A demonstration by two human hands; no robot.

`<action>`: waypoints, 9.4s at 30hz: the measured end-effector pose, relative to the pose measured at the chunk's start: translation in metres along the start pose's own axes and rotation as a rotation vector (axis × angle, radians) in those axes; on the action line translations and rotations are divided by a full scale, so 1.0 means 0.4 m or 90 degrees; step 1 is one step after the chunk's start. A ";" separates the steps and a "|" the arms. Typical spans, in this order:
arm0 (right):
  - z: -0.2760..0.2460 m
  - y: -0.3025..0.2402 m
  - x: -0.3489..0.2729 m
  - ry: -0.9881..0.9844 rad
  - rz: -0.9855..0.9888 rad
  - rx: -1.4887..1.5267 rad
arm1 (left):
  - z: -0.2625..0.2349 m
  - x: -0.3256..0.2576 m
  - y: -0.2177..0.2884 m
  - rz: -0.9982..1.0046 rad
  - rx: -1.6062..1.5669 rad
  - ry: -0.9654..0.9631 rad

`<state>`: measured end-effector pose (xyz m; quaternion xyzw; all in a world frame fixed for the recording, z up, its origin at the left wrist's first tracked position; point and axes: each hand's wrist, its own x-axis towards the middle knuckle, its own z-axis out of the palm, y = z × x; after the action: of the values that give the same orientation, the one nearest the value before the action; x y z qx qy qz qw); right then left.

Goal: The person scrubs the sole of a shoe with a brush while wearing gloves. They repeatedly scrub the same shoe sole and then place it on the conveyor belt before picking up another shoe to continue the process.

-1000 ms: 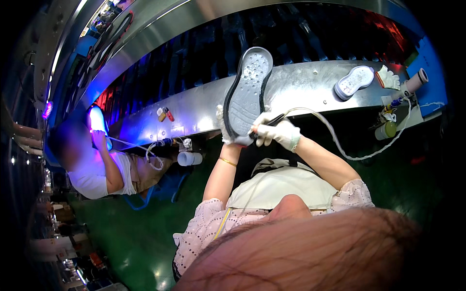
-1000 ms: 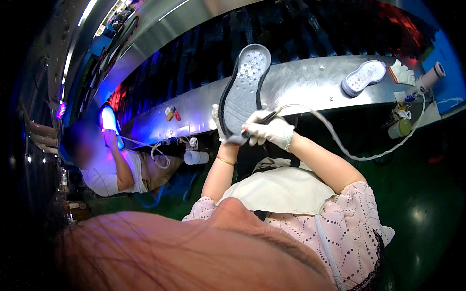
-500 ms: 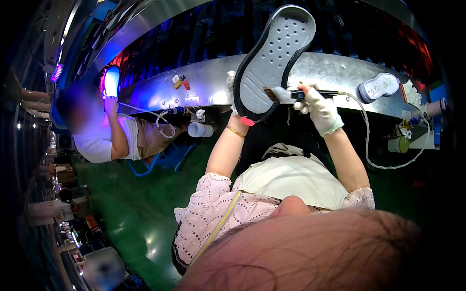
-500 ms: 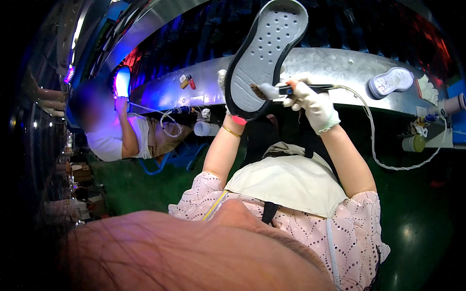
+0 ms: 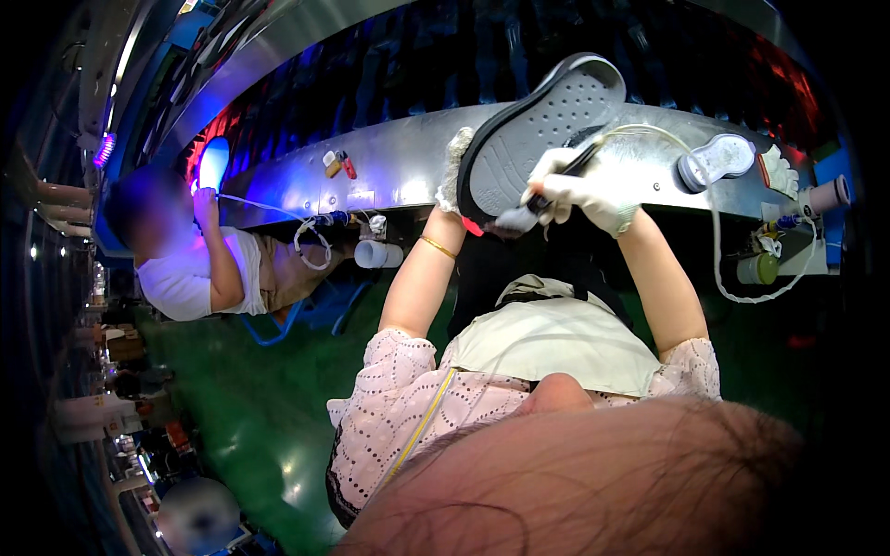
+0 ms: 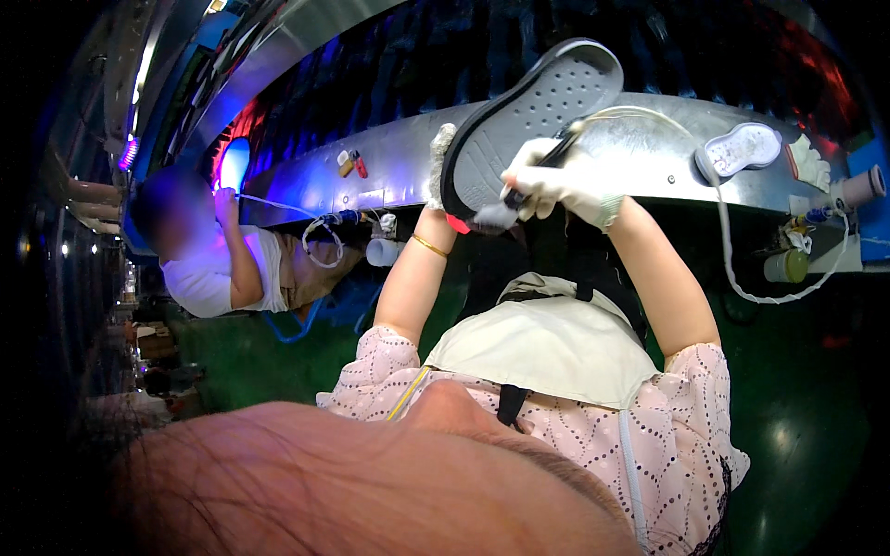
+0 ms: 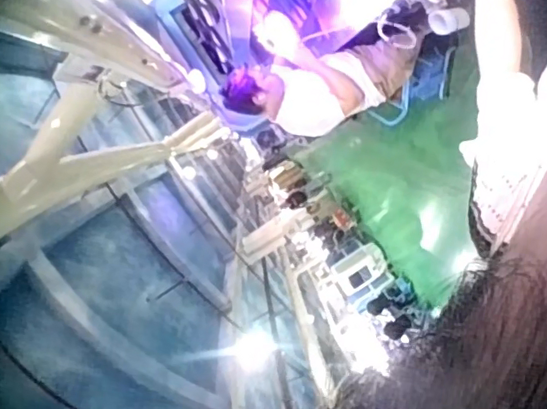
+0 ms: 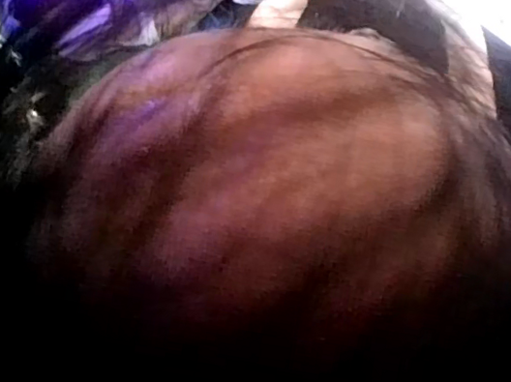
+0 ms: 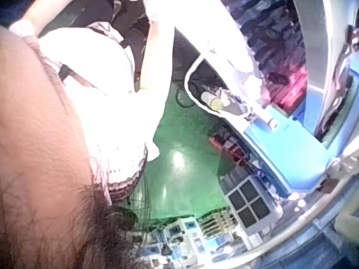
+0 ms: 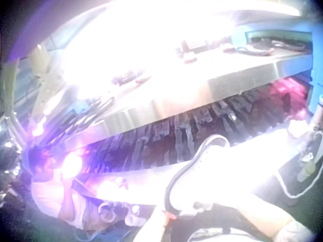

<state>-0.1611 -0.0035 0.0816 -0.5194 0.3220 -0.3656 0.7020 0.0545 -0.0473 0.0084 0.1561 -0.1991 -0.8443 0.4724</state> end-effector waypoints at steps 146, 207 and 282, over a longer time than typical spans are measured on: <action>-0.023 0.104 0.088 0.151 -0.309 -0.153 | 0.001 -0.091 -0.070 0.246 -0.019 0.008; -0.046 0.267 -0.057 0.341 0.002 0.038 | -0.202 -0.056 -0.187 -0.117 0.124 0.011; 0.188 0.080 0.009 0.183 -0.076 0.161 | -0.001 0.001 0.093 0.309 -0.001 -0.131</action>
<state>-0.0909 0.0367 0.0696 -0.3875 0.3394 -0.5144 0.6856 0.0817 -0.0655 0.0262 0.0165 -0.2773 -0.7178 0.6385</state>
